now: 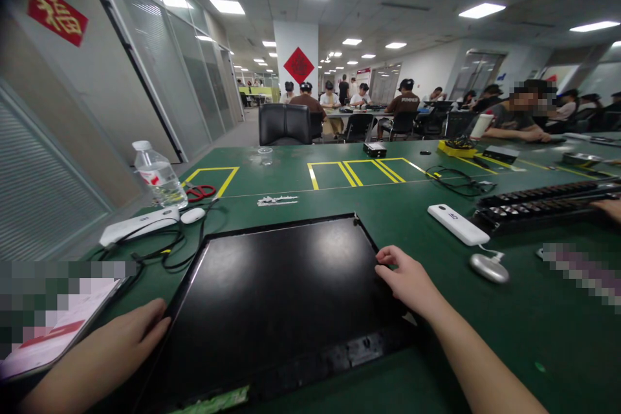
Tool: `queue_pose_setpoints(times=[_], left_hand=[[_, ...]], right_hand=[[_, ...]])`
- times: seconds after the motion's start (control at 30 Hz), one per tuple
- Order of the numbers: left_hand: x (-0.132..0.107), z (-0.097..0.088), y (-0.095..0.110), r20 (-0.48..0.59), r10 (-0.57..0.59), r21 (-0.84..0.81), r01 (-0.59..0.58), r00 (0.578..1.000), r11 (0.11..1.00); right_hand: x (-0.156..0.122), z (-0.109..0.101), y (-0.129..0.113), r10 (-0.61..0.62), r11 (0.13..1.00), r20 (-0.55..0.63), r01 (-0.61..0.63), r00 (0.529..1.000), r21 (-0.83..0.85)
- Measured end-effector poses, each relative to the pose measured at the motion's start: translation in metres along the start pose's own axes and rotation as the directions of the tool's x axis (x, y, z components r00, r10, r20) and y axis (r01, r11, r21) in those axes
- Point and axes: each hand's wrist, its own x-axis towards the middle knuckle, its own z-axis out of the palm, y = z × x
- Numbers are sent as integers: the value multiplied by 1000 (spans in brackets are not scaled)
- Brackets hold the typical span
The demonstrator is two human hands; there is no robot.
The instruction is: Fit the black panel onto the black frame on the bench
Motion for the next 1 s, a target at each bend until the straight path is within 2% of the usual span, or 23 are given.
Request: queue_pose_setpoints(times=[0.27,0.73,0.93,1.0], left_hand=[[-3,7,5,18,-7,111,5,1000,994],[-2,6,7,-22,-20,101,22,1000,995],[0,2,2,16,3,93,-5,1000,996],[-1,0,1,28,32,94,-34,999,995]], right_hand=[[2,4,3,0,999,7,0,1000,47],[3,3,5,-53,998,-13,53,999,32],[1,5,0,-189,971,-103,171,977,-166],[2,4,-1,-181,970,-102,160,978,-182]])
